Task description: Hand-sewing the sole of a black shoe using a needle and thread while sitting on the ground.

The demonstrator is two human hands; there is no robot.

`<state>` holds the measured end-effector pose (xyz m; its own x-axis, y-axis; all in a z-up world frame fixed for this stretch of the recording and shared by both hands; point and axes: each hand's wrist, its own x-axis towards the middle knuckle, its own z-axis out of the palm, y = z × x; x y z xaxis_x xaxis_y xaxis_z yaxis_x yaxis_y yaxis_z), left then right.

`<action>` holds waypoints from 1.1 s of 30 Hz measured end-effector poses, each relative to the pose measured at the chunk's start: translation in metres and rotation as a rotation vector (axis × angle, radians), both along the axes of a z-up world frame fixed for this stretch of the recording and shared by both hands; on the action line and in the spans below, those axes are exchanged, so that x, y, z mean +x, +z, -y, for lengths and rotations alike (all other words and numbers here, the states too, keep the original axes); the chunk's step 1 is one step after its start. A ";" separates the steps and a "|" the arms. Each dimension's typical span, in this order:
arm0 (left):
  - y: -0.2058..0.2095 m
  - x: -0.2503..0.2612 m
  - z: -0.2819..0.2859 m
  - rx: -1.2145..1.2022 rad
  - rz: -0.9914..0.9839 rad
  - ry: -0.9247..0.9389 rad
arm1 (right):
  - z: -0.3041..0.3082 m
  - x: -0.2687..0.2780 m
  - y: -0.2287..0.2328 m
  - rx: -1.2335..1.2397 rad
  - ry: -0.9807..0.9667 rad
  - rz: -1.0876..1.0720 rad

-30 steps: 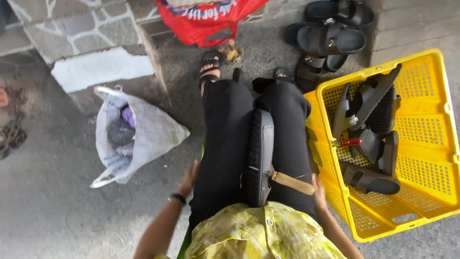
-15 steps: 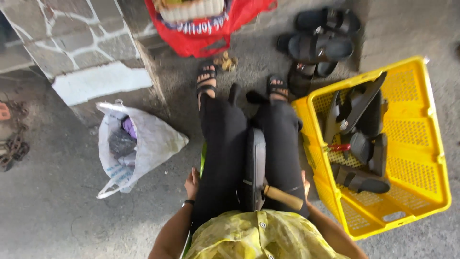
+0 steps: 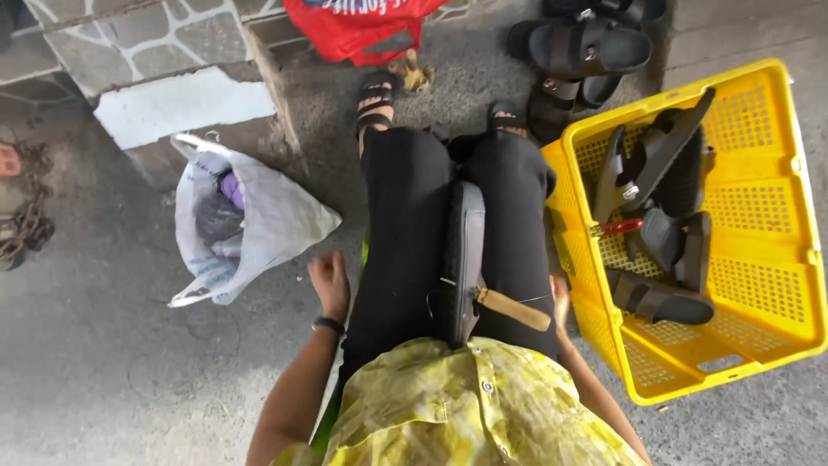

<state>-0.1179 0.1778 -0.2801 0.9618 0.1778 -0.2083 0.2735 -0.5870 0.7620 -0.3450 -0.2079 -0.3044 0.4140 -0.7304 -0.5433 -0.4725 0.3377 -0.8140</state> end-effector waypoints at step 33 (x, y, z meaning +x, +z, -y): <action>0.219 -0.004 0.129 -0.914 -0.411 -0.566 | -0.052 0.155 0.297 -1.093 1.133 0.532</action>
<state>-0.1216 0.0484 -0.0611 0.6850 -0.6369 -0.3536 0.4739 0.0209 0.8803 -0.1904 -0.1556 -0.0072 0.9247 0.1344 0.3561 0.3263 -0.7618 -0.5597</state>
